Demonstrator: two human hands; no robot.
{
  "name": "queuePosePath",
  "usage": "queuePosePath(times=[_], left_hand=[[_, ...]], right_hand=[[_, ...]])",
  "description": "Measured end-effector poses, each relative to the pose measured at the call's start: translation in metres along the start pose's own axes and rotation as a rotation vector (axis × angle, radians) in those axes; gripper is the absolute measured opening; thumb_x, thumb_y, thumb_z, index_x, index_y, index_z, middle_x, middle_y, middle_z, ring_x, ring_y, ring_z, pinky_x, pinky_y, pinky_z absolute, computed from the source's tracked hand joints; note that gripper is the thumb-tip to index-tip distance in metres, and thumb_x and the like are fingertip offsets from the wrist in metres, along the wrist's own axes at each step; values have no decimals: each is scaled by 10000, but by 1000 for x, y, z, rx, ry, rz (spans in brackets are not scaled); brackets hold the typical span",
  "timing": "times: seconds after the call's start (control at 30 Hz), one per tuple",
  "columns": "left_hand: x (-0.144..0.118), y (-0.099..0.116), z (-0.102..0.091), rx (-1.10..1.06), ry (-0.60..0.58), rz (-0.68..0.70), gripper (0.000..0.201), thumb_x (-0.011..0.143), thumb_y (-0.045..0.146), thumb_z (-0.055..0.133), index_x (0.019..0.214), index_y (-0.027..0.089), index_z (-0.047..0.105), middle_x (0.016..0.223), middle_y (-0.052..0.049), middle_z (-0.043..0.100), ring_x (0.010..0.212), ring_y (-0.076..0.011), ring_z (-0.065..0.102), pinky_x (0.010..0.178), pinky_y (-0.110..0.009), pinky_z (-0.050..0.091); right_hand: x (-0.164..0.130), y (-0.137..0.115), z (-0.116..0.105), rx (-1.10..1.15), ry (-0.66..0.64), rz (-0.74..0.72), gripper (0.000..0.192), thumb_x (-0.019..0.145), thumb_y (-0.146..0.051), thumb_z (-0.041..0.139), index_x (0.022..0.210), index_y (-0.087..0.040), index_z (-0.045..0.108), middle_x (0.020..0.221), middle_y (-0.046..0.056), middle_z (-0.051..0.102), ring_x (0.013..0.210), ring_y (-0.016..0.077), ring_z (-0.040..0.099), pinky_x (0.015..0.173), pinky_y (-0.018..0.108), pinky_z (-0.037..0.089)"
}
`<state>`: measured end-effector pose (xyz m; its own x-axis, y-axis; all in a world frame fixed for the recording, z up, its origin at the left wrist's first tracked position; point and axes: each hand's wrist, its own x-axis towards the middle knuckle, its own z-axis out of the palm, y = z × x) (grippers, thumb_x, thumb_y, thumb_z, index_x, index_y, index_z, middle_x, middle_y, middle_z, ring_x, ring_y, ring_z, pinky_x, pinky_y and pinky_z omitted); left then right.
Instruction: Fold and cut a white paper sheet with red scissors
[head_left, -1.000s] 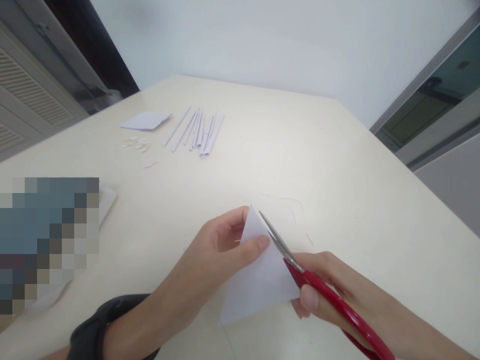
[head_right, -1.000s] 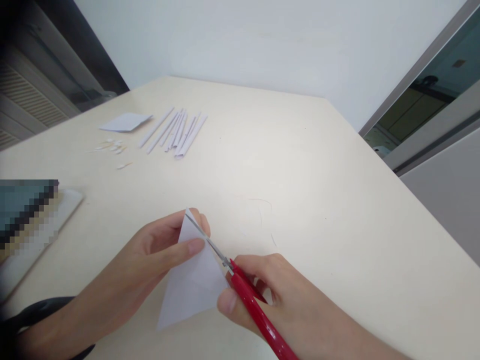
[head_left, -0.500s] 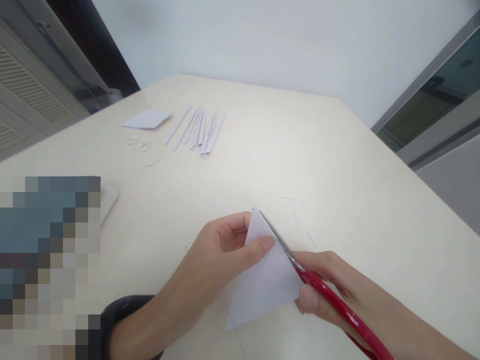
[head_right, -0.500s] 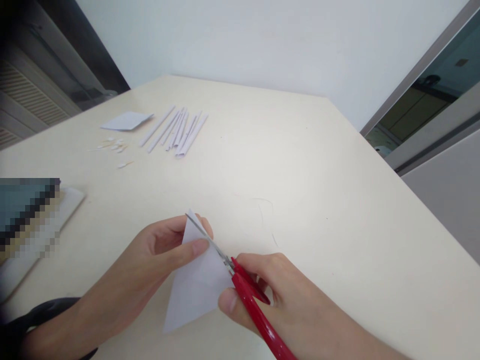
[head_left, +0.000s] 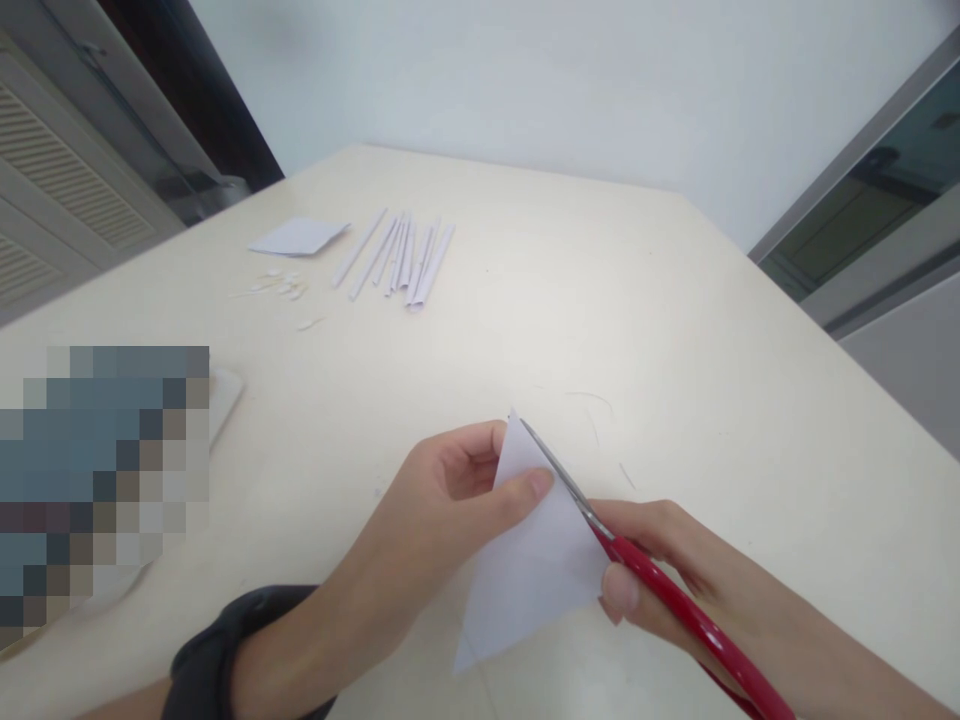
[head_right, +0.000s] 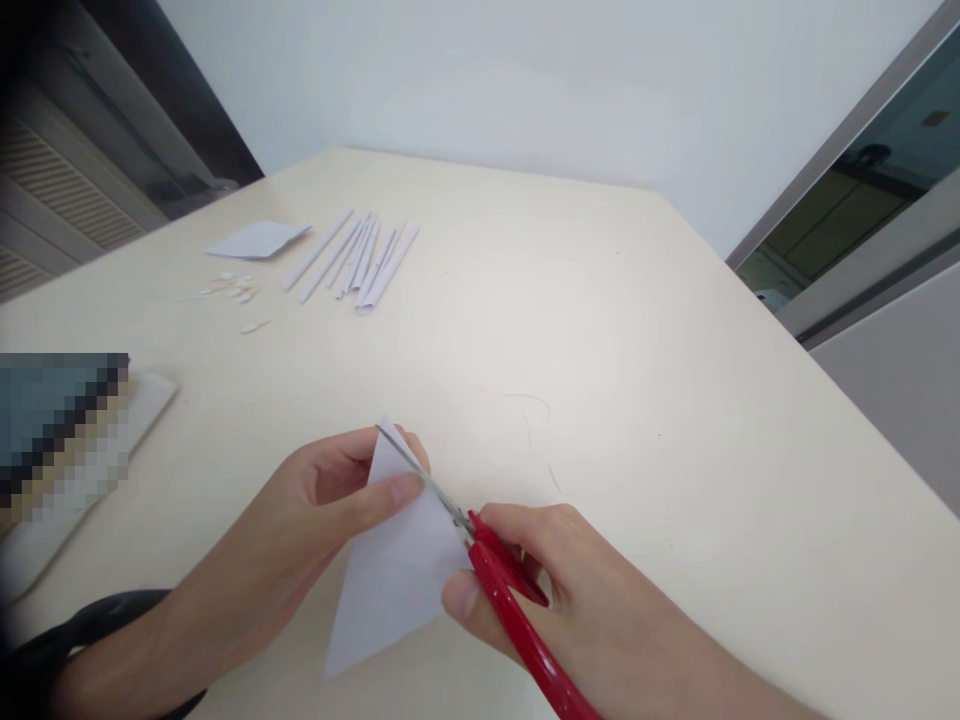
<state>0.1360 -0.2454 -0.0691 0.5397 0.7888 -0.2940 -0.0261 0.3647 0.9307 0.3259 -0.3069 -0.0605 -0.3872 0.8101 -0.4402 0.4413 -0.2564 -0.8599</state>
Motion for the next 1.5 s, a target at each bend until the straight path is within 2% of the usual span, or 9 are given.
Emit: queuePosePath(times=[0.2, 0.33, 0.57, 0.9, 1.1, 1.33, 1.5], left_hand=[[0, -1, 0, 5, -17, 5, 183, 810, 317, 639, 714, 169, 591, 668, 29, 573, 598, -103, 490, 538, -194, 411], [0, -1, 1, 7, 1, 11, 176, 819, 304, 623, 714, 169, 581, 669, 25, 571, 597, -107, 489, 528, -199, 407], [1, -1, 1, -31, -33, 13, 145, 837, 301, 611, 774, 171, 598, 729, 15, 613, 634, -113, 532, 559, -203, 440], [0, -2, 3, -63, -46, 14, 115, 852, 277, 602, 791, 182, 624, 722, 28, 634, 625, -100, 540, 561, -181, 452], [1, -2, 2, -83, -49, 8, 113, 859, 271, 595, 800, 182, 629, 740, 29, 642, 619, -92, 546, 557, -170, 456], [1, -2, 2, -97, -43, -14, 137, 843, 310, 617, 818, 176, 622, 796, 7, 664, 634, -110, 580, 576, -197, 477], [1, -1, 2, -101, -46, -33, 151, 835, 322, 619, 815, 172, 617, 802, -14, 685, 637, -131, 596, 577, -219, 483]], right_hand=[[0, 0, 0, -10, -10, 8, 249, 897, -415, 517, 787, -192, 499, 696, -28, 405, 600, 114, 327, 533, 243, 274], [0, -1, 0, 28, -28, -6, 291, 883, -416, 546, 728, -195, 437, 660, -43, 346, 573, 103, 280, 501, 244, 234], [3, 2, 3, 11, -18, -15, 383, 925, -423, 465, 652, -196, 322, 623, -51, 313, 551, 93, 262, 495, 240, 222], [1, 2, 3, 5, -17, -32, 403, 938, -463, 404, 646, -185, 383, 602, -43, 383, 540, 89, 333, 504, 220, 272], [1, 1, 3, 43, -6, -30, 383, 942, -423, 416, 643, -183, 418, 600, -33, 448, 537, 90, 387, 511, 212, 310], [1, -1, 5, 69, 21, 31, 420, 926, -433, 438, 589, -182, 424, 578, -15, 486, 515, 96, 417, 481, 208, 336], [2, 2, 5, 176, -16, 28, 471, 906, -508, 429, 567, -182, 432, 533, -20, 480, 478, 89, 429, 473, 201, 369]])
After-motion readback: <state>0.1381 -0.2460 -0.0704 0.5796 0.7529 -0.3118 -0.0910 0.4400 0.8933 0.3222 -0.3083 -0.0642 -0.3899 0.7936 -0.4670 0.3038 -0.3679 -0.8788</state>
